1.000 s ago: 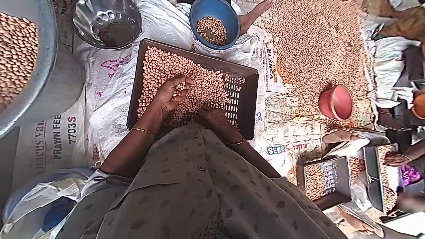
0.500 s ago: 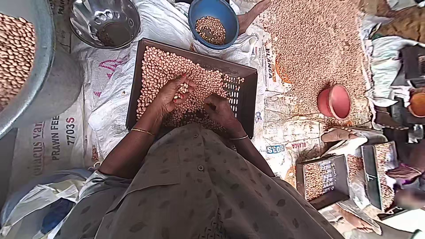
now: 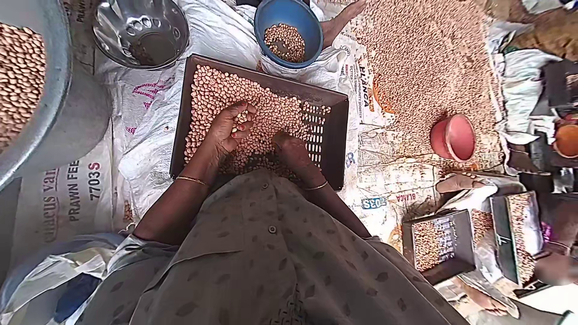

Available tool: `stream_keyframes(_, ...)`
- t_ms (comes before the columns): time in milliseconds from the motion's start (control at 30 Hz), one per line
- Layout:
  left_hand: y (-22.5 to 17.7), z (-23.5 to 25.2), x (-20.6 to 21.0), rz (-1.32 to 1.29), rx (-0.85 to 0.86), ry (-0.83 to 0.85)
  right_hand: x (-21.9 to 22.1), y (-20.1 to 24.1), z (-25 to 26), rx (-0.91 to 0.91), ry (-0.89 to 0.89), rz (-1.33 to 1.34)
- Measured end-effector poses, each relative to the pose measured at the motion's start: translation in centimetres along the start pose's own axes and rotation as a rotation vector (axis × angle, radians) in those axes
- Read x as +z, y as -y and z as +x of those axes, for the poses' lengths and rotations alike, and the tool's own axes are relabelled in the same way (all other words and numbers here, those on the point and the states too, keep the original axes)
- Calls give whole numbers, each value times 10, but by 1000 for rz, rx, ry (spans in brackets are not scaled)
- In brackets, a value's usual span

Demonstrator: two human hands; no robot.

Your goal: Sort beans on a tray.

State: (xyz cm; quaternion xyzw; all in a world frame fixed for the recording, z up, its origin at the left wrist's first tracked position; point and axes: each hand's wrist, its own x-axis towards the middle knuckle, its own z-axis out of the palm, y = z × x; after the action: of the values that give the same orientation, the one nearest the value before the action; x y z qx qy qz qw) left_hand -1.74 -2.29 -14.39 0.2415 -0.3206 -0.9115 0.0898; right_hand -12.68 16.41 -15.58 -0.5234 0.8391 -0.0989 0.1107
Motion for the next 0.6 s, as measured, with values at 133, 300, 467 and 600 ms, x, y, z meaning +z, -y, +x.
stream_keyframes(133,-1,0,0,-31,18,-5,-4,3,-9,-60,-49,-9)
stream_keyframes(300,-1,-1,0,11,21,-14,4,7,-3,-11,-21,-93)
stream_keyframes(467,0,-14,11,201,-70,-37,-16,6,7,73,-149,297)
stream_keyframes(600,6,-7,10,209,-155,46,-46,23,9,-108,-286,741)
